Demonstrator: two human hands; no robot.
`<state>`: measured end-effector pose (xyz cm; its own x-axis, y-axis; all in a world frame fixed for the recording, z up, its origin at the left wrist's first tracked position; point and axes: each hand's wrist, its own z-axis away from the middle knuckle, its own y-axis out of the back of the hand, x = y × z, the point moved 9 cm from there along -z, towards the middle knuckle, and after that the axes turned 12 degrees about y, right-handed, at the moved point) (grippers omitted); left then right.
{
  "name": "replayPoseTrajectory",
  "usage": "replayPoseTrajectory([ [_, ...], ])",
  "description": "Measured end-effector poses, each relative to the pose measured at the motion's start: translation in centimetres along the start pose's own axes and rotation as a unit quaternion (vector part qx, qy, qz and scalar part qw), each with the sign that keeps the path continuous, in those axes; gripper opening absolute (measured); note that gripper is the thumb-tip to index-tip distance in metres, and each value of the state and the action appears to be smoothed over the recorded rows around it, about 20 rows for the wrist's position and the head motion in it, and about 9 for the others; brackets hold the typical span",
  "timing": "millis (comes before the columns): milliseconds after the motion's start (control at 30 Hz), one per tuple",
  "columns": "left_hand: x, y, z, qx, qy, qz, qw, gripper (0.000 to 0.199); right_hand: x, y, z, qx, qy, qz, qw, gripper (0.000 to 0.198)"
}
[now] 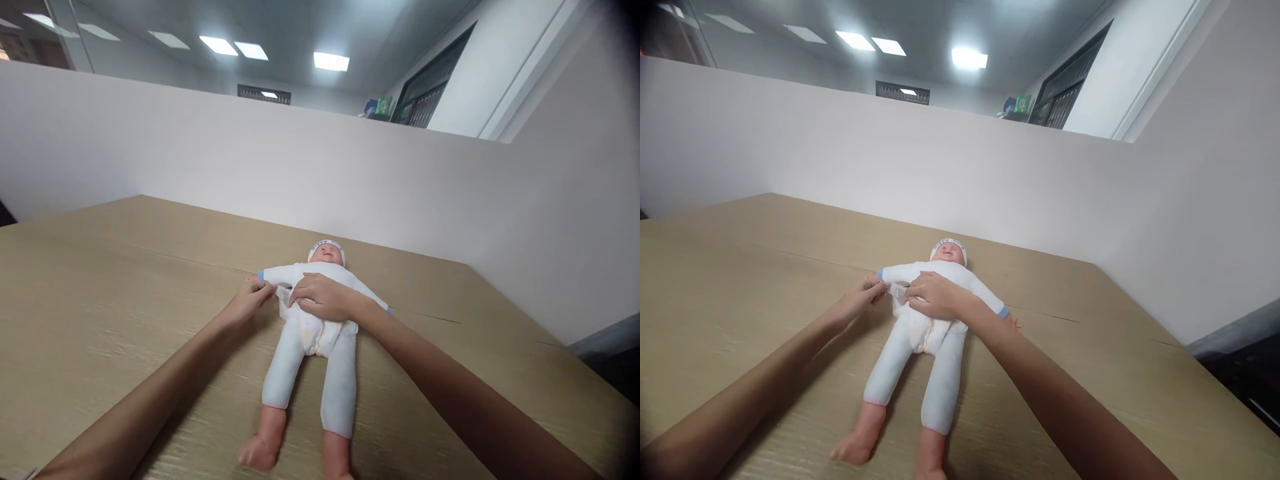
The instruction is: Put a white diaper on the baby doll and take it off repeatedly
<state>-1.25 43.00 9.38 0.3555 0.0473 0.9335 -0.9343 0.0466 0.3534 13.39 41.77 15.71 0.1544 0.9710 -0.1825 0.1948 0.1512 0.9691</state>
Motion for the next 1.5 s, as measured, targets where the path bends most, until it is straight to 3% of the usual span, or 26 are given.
replayPoseTrajectory([
  [100,1.7,-0.6,-0.5,-0.002,-0.013,0.021,1.0,0.048,-0.3,0.2,0.0,0.026,-0.002,0.021,0.999,0.027],
  [200,2.5,-1.0,-0.9,0.006,-0.012,0.025,1.0,0.044,-0.8,2.1,1.1,0.105,-0.021,0.031,0.994,0.021],
  [300,3.2,-1.7,-1.3,0.01,-0.016,0.022,1.0,0.041,0.6,4.2,4.0,0.229,-0.122,0.004,0.966,0.016],
  [367,3.7,-2.8,-1.6,0.003,-0.025,0.026,0.999,0.041,1.9,4.1,5.7,0.27,-0.183,-0.05,0.944,0.011],
  [467,4.6,-5.0,-1.9,-0.024,-0.048,0.047,0.997,0.045,2.8,3.0,6.4,0.269,-0.203,-0.115,0.934,0.026],
  [600,5.0,-6.9,-1.4,-0.043,-0.082,0.087,0.992,0.051,3.0,2.1,5.9,0.273,-0.216,-0.118,0.93,0.041],
  [767,3.7,-6.4,-0.5,-0.041,-0.116,0.131,0.984,0.046,3.9,1.4,6.1,0.286,-0.265,-0.118,0.914,0.036],
  [1000,0.5,-6.2,-1.5,-0.044,-0.124,0.142,0.981,0.042,4.2,1.5,6.6,0.282,-0.238,-0.129,0.92,0.03],
  [1100,0.2,-6.2,-1.7,-0.044,-0.121,0.141,0.982,0.043,4.4,1.7,6.7,0.299,-0.237,-0.12,0.917,0.021],
  [1200,1.0,-5.4,-1.0,-0.003,-0.112,0.122,0.986,0.04,4.2,2.0,7.2,0.338,-0.25,-0.104,0.901,0.017],
  [1333,3.9,-3.1,3.1,0.081,-0.148,0.057,0.984,0.025,0.4,3.2,8.6,0.399,-0.256,-0.019,0.88,0.011],
  [1433,5.1,-3.4,7.4,0.036,-0.19,-0.024,0.981,0.022,-5.6,3.3,9.5,0.403,-0.226,-0.001,0.887,0.012],
  [1500,4.3,-4.0,9.5,0.005,-0.183,-0.08,0.98,0.021,-9.4,1.4,9.2,0.321,-0.202,-0.075,0.922,0.017],
])
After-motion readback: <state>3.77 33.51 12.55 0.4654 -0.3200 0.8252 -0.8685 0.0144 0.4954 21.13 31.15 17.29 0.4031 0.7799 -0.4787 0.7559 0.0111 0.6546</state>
